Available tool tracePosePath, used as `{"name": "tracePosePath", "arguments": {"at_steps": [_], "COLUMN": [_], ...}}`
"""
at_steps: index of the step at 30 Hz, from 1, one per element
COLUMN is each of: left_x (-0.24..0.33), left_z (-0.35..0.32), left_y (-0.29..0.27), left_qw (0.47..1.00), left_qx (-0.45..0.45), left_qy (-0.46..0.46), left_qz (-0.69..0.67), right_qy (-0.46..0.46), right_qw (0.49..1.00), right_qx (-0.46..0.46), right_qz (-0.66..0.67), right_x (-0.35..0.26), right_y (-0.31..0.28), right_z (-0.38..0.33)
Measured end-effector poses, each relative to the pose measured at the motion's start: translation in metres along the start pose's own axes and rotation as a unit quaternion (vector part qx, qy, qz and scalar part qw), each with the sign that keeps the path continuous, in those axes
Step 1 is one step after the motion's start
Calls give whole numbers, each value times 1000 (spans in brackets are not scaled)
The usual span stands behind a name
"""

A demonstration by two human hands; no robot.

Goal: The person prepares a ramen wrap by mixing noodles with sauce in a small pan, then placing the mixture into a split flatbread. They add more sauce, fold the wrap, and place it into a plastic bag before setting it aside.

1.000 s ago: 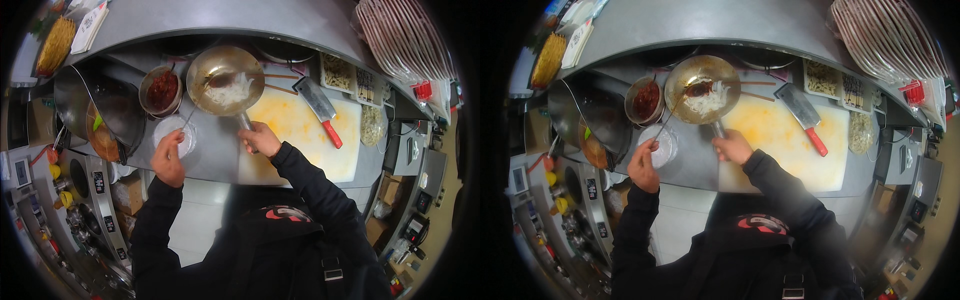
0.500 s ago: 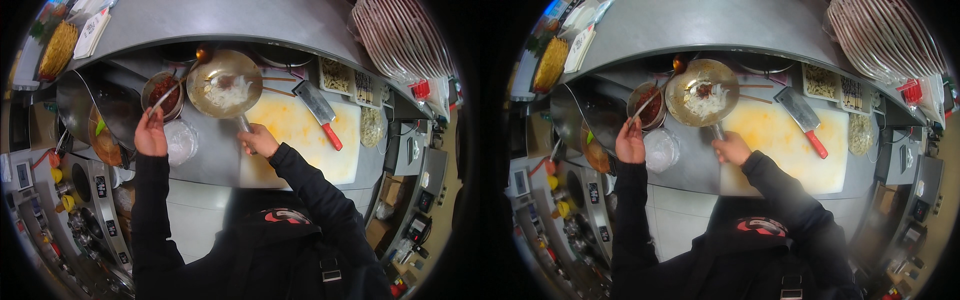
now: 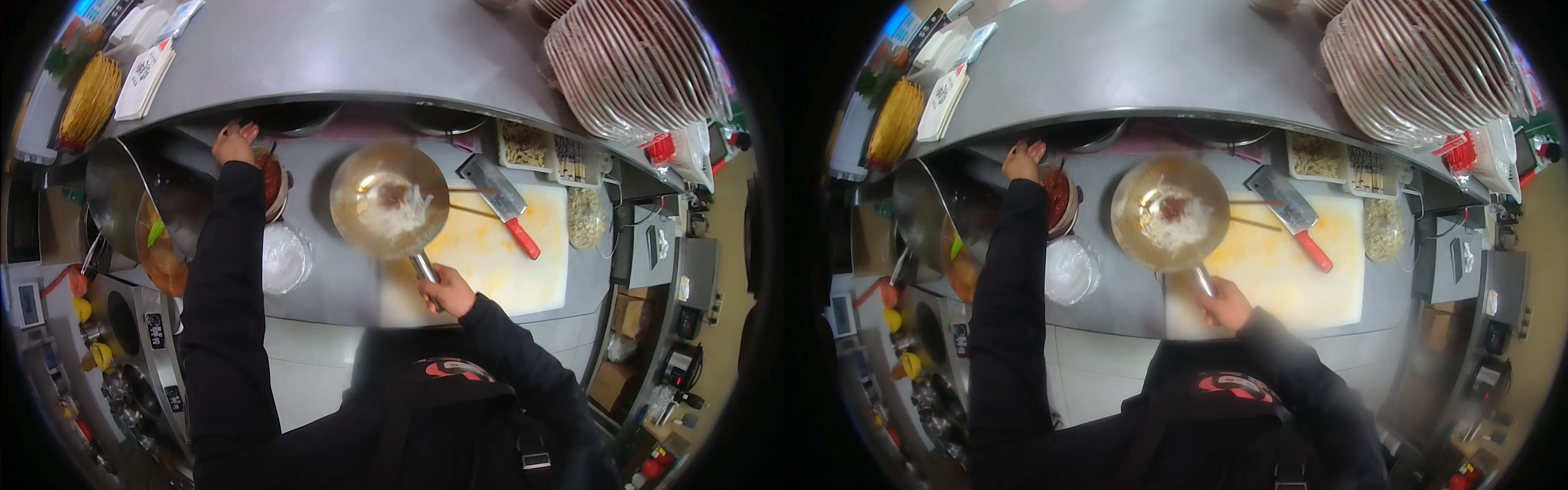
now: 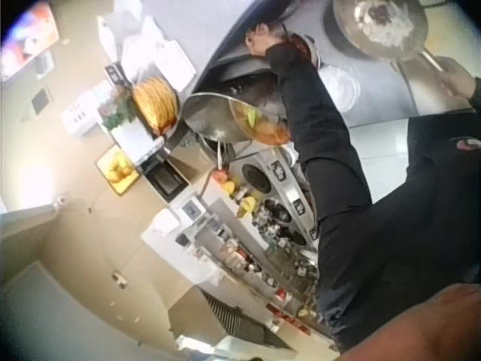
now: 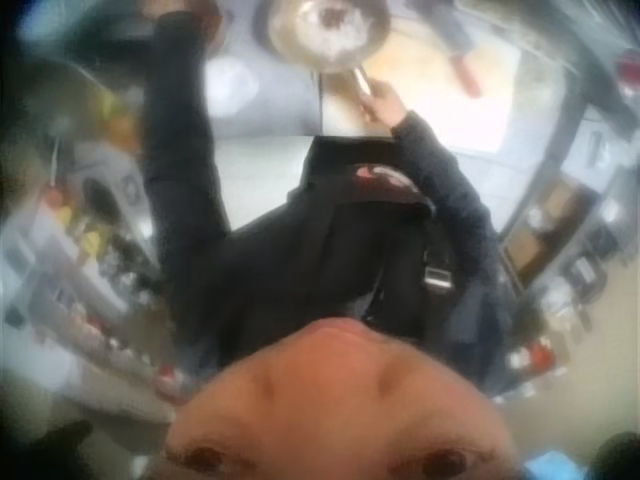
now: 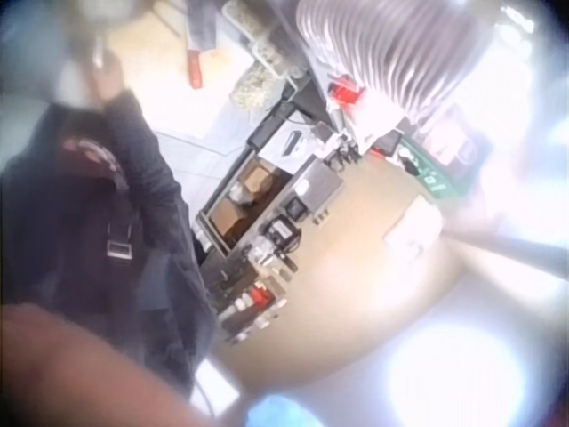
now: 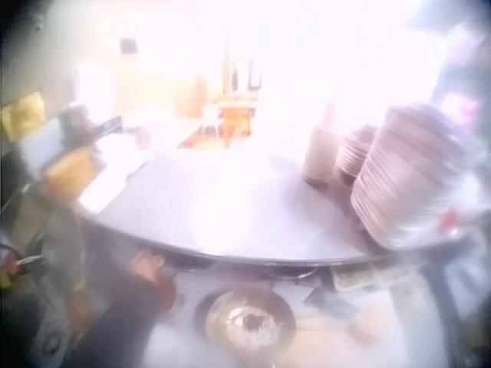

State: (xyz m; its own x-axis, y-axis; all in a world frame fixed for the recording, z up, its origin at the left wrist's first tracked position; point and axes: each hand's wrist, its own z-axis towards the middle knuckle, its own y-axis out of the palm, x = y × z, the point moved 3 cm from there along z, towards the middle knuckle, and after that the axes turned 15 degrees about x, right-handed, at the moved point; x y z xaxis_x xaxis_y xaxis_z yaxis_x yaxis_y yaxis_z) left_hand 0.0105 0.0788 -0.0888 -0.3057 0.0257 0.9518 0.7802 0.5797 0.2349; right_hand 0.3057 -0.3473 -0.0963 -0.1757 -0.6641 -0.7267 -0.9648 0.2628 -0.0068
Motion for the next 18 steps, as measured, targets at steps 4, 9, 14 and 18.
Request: {"name": "tracePosePath", "arguments": {"at_steps": [4, 9, 14, 18], "left_x": [-21, -23, -21, -50], "left_z": [20, 9, -93, -202], "left_y": [0, -21, -43, 26], "left_qw": [997, 992, 980, 875], "left_qx": [1, 9, -86, -397], "left_qy": [20, -103, -76, 117], "left_qz": [76, 67, 163, 249], "right_qy": [10, 25, 30, 4], "right_qw": [999, 997, 997, 997], "right_qx": [28, 55, 64, 74], "right_qz": [-31, -38, -24, -20], "right_x": [16, 32, 40, 46], "right_y": [-34, -62, -79, -89], "right_z": [-29, -44, -51, -50]}}
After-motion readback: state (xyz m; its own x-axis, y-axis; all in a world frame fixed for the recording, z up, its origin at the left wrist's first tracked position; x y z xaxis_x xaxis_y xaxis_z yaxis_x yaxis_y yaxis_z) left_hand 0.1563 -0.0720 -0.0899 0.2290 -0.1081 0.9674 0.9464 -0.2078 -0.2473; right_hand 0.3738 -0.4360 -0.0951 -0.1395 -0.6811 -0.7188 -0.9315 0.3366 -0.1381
